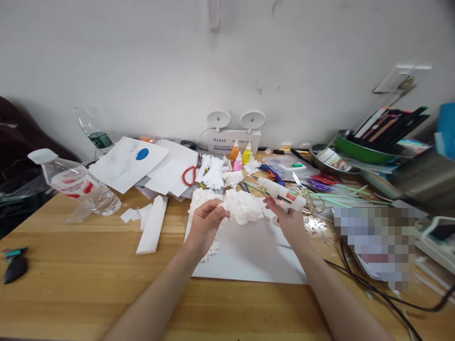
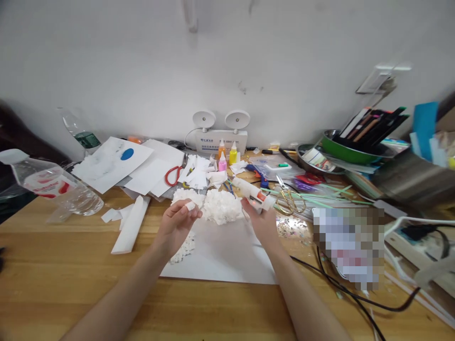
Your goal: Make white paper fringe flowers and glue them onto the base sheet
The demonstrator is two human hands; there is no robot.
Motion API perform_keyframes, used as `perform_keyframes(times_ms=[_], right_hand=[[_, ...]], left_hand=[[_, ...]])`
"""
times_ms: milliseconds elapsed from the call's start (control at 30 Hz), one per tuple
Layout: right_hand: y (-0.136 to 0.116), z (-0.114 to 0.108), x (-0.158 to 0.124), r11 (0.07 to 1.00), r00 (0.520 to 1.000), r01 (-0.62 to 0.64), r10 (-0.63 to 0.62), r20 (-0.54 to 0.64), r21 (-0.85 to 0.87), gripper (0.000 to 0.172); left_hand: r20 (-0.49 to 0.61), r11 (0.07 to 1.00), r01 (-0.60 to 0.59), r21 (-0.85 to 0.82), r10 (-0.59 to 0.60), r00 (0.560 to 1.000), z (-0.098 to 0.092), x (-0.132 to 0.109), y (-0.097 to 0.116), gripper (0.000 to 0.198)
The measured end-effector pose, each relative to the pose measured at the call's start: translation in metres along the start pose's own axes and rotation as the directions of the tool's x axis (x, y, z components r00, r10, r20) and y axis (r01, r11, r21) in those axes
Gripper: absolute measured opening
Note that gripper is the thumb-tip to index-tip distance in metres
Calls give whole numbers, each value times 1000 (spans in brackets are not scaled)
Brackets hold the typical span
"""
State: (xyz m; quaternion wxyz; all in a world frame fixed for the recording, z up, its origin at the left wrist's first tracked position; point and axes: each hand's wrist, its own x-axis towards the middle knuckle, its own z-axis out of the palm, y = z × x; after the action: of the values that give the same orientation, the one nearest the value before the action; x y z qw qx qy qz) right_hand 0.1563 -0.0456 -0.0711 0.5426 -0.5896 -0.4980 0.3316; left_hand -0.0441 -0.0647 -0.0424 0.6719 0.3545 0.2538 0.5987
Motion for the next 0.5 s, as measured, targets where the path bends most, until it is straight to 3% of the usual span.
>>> perform_keyframes(times_ms=[67, 133, 333, 500], right_hand=[[11, -4, 16, 986, 995, -3, -13, -95, -166, 36], [20, -6, 33, 908, 995, -60, 20, -101, -416, 41], [27, 5, 72, 806, 994, -69, 5, -110, -588, 35], [24, 16, 75, 745, 992, -106, 36, -120, -658, 31]], left_hand=[[14, 1000, 0, 27, 0, 1000, -2, 0, 0, 7], [5, 999, 7, 47, -7, 1000, -3, 0, -1, 8], [-31, 995, 9, 95, -6, 999, -6, 2, -4, 10], [-63, 994, 2, 106, 5, 998, -6, 3, -3, 13]])
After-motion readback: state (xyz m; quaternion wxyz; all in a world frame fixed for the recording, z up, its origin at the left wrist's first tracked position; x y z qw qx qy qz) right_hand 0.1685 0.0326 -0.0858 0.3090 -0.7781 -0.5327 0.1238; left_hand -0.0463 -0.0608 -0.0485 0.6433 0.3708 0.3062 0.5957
